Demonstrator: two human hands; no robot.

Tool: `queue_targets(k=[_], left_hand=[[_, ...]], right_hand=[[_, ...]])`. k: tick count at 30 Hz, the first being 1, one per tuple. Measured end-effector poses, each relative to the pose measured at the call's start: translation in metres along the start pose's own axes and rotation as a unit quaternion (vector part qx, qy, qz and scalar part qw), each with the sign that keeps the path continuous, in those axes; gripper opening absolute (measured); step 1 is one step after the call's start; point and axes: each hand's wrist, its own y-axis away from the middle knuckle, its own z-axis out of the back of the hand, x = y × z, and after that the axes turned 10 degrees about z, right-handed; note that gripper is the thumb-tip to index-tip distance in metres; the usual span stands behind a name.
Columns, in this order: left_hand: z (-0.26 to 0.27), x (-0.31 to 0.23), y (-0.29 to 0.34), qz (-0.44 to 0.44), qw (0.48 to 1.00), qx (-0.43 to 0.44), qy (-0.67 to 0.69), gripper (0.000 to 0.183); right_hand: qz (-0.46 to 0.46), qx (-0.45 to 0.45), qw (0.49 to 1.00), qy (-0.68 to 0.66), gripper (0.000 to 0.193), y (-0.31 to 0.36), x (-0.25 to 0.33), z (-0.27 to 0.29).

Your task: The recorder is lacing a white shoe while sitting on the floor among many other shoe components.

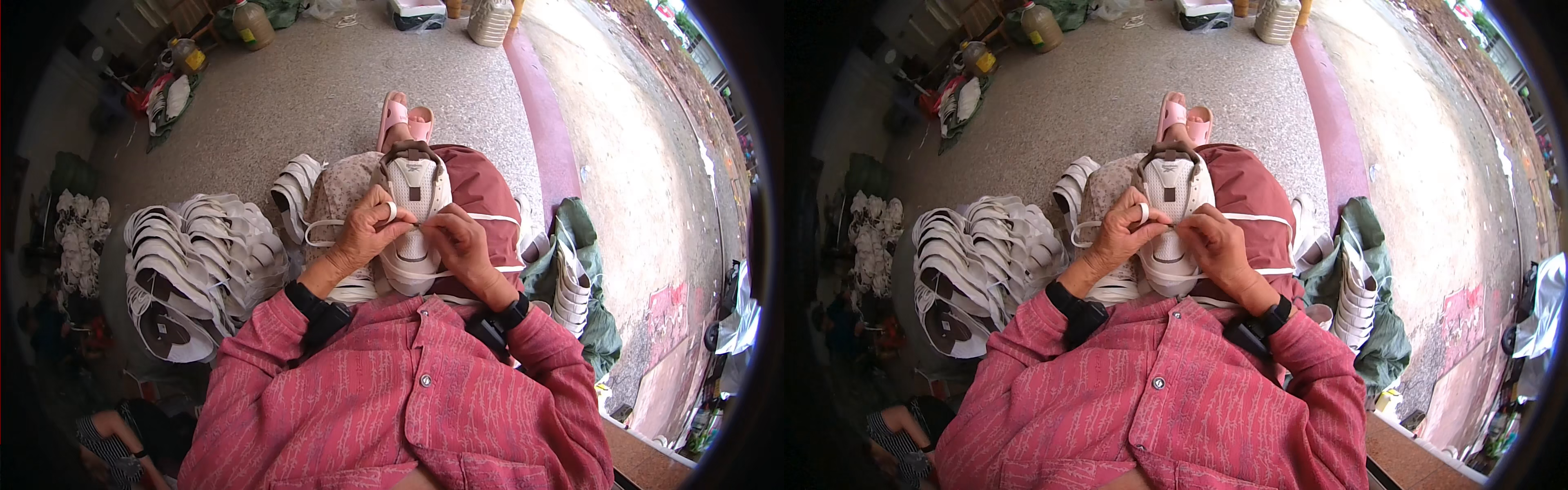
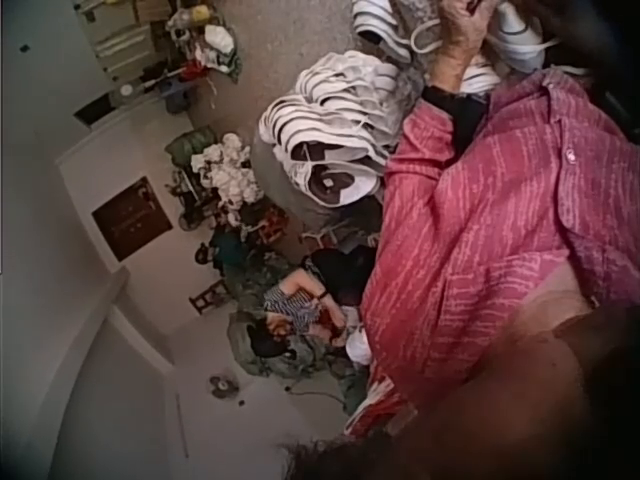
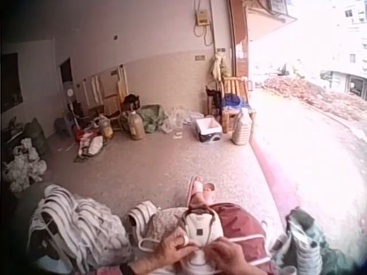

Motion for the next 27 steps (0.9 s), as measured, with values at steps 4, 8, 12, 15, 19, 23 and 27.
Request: queue_targets(k=[4,8,12,15,19,23,27], left_hand=[[0.004,0.000,0.004,0.015,0.999,0.025,0.012,0.022],[0.006,-0.004,0.008,0.068,0.997,0.037,0.030,0.031],[0.002,0.001,0.006,0.050,0.998,0.026,0.016,0.035],[0.001,0.005,0.006,0.036,0.999,0.016,0.008,0.034],[0.002,-0.001,0.009,0.040,0.999,0.012,0.028,0.029],[0.002,0.006,0.012,0.054,0.998,0.016,0.032,0.025],[-0.001,0.006,0.008,-0.037,0.998,-0.019,-0.037,0.014]], right_hand=[[0.019,0.030,0.995,0.091,0.012,-0.009,0.010,0.005],[0.016,0.070,0.987,0.143,0.014,-0.006,-0.002,0.019],[0.031,0.081,0.981,0.173,0.011,-0.009,0.002,0.008],[0.074,0.128,0.959,0.242,0.007,-0.015,0.011,0.002],[0.031,0.168,0.962,0.212,0.006,-0.021,0.018,0.008],[0.018,0.171,0.958,0.228,0.009,-0.024,0.023,0.004],[0.006,0.189,0.963,0.191,0.012,-0.028,0.024,0.009]])
